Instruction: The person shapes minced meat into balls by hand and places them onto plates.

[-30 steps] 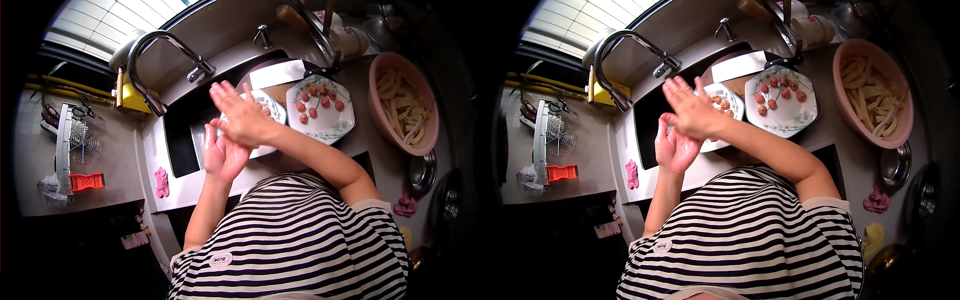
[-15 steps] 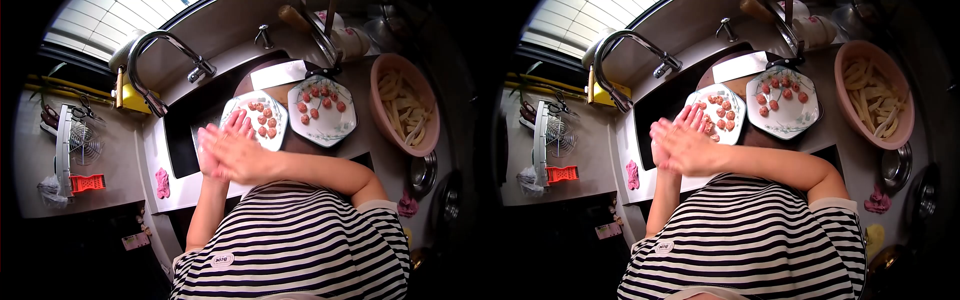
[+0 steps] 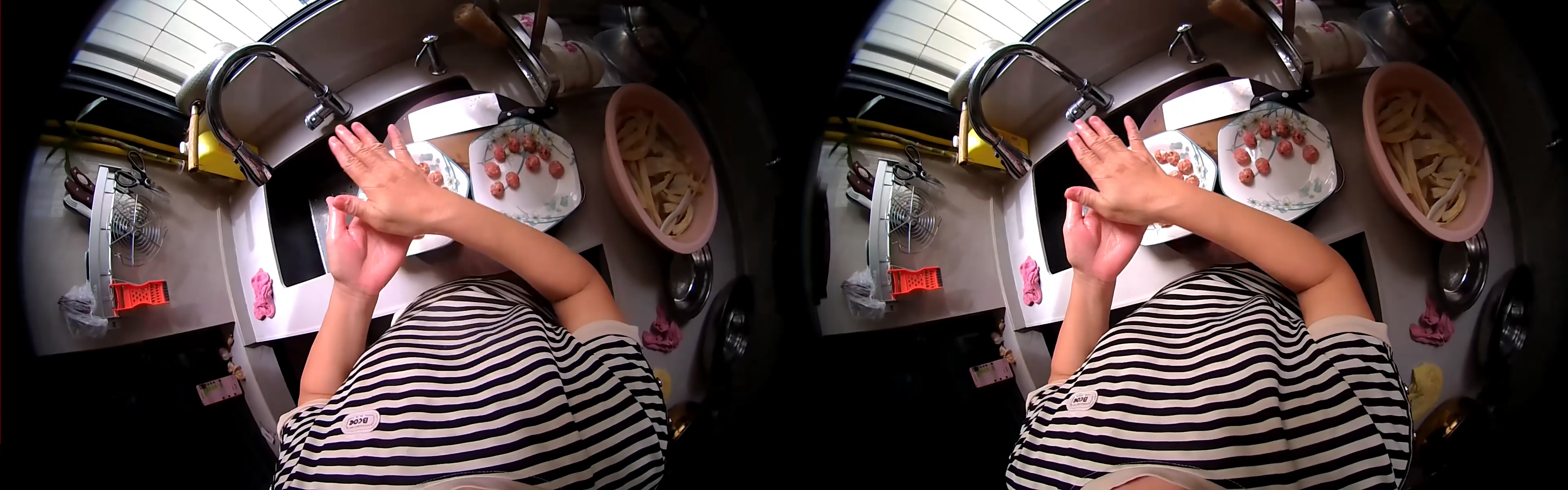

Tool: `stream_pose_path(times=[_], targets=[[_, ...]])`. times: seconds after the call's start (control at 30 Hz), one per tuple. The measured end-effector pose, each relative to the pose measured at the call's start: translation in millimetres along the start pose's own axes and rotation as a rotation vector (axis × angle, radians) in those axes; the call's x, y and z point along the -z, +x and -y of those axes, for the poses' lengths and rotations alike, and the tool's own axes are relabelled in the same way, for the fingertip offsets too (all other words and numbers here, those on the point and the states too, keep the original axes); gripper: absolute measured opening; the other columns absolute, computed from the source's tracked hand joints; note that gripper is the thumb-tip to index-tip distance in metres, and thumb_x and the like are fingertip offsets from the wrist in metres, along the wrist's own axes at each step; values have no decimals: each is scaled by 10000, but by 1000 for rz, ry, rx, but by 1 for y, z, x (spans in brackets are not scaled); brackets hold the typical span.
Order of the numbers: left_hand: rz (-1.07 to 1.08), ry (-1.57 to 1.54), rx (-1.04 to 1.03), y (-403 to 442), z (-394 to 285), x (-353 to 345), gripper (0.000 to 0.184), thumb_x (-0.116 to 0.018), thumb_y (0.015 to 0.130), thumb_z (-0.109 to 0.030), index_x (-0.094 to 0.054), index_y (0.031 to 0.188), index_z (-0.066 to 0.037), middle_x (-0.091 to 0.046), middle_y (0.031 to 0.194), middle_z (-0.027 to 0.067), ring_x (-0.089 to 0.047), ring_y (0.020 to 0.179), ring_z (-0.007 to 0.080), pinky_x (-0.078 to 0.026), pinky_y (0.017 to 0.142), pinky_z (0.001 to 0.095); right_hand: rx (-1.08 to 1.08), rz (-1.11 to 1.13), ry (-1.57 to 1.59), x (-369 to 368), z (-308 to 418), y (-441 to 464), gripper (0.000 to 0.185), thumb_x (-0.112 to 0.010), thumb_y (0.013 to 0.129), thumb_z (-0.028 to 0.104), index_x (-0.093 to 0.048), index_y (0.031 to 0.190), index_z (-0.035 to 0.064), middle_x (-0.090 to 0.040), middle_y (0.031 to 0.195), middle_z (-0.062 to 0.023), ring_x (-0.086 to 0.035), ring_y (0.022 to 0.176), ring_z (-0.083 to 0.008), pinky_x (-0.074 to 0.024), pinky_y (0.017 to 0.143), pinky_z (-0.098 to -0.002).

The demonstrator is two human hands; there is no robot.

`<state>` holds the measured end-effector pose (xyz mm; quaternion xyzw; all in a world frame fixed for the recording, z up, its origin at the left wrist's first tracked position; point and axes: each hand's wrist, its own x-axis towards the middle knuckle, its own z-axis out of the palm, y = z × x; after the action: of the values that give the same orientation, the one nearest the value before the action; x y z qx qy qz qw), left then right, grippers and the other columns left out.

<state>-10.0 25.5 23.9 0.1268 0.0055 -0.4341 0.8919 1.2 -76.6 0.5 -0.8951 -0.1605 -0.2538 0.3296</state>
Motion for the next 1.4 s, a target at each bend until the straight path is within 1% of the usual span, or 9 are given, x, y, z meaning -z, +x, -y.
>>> stream_pose_path(times=[0.13,0.23,0.33,0.53,0.6,0.93,1.0,1.2,1.4], targets=[[-41,624,-122,2,-6,17,982,-240,760,-785,-98,1443,-93,-78,1505,132,-94,1384,302,-125,1101,444,147,79,124,-1,23,-11,734,-363,875,555,-279,1391,40,-240,1458,-155,-173,1366,-311,-93,1068,-552],[403,177,-169,7,6,22,855,-305,834,-673,-135,1436,-92,-143,1489,138,-124,1375,322,-111,1109,469,107,16,105,2,23,1,741,-361,868,576,-266,1403,73,-248,1454,-152,-191,1358,-323,-112,1063,-561],[61,-99,-27,-3,-6,4,830,-297,843,-668,-150,1435,-105,-146,1490,125,-118,1375,316,-109,1114,465,13,25,-21,7,-1,5,766,-365,857,589,-252,1407,68,-218,1463,-162,-162,1369,-311,-49,1075,-547],[11,499,-98,7,3,27,826,-319,842,-652,-145,1435,-104,-132,1480,182,-106,1381,299,-115,1112,472,274,-79,68,-5,34,-5,744,-416,826,590,-366,1358,71,-307,1428,-156,-223,1352,-290,-67,1064,-571],[94,-168,30,4,4,1,696,-294,909,-549,-137,1438,-125,-181,1475,138,-177,1360,311,-157,1110,452,45,-142,-83,8,1,12,704,-427,847,539,-363,1356,57,-324,1419,-146,-212,1355,-282,-83,1055,-577],[182,-198,89,-1,-4,18,718,-259,915,-558,-134,1433,-77,-177,1478,139,-196,1355,299,-156,1109,439,11,-24,-172,5,-9,-2,675,-416,879,495,-304,1381,58,-277,1440,-152,-234,1344,-315,-153,1048,-567],[-142,-12,6,-5,-12,12,754,-257,907,-577,-143,1424,-40,-186,1476,134,-195,1357,287,-153,1110,433,-45,54,-120,19,-22,-8,665,-426,888,451,-298,1373,14,-268,1437,-176,-202,1355,-319,-136,1056,-561],[232,276,-21,3,-4,37,730,-266,917,-555,-169,1420,-34,-177,1475,161,-190,1360,300,-168,1105,415,260,132,181,-2,26,-24,754,-464,852,478,-254,1388,-8,-276,1430,-184,-217,1351,-329,-122,1086,-506],[-90,-7,-4,-10,-23,24,593,-305,948,-461,-514,1149,57,-494,1237,224,-427,1205,347,-319,1039,461,-205,36,262,28,-42,-4,737,-274,911,573,-211,1410,33,-252,1443,-186,-160,1362,-354,-125,1071,-514]])
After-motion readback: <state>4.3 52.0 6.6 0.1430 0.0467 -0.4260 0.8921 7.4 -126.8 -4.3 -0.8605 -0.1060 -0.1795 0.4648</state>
